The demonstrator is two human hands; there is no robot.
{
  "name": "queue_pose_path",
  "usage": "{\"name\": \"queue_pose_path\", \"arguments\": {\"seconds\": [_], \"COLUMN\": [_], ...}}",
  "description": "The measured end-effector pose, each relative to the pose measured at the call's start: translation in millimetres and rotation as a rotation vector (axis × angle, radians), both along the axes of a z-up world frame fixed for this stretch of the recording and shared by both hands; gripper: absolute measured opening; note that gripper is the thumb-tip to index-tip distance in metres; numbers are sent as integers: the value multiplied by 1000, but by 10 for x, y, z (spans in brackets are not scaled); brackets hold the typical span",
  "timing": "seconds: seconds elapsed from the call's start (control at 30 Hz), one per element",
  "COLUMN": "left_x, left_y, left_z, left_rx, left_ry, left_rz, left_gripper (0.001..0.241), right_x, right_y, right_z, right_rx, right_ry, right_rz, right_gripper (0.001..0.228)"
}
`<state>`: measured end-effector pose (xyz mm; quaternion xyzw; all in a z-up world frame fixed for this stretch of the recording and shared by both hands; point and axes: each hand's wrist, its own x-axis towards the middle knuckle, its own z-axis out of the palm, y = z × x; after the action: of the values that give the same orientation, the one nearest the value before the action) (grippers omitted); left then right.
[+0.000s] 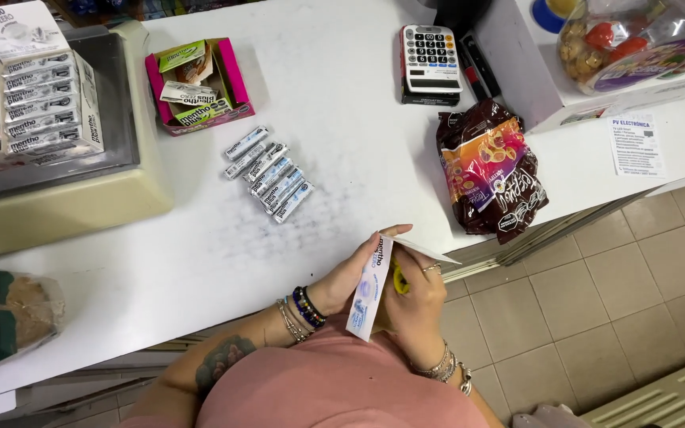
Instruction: Cleaning individual candy packs with a cloth and stocking them into a display box on a store counter.
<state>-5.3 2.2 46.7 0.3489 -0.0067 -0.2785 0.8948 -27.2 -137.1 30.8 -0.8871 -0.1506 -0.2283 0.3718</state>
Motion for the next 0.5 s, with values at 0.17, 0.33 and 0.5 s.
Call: {"name": "queue_pose_path", "arguments": {"seconds": [0.17, 0.33, 0.5], "left_x": [45, 183, 217], "left_y": [67, 209, 304], "left_z": [-272, -446, -690], "left_rx": [65, -28, -82], "left_ry": [31, 92, 119], "left_rz": [28, 35, 49], "left_gripper": [64, 65, 62], "right_x": [77, 142, 107], "right_y": [51, 109, 209], "right_z": [31, 78, 105], "right_rx": [164, 210, 210], "right_ry": [80, 145, 148], "right_rz": [179, 382, 660], "right_gripper": [29, 23, 18]}}
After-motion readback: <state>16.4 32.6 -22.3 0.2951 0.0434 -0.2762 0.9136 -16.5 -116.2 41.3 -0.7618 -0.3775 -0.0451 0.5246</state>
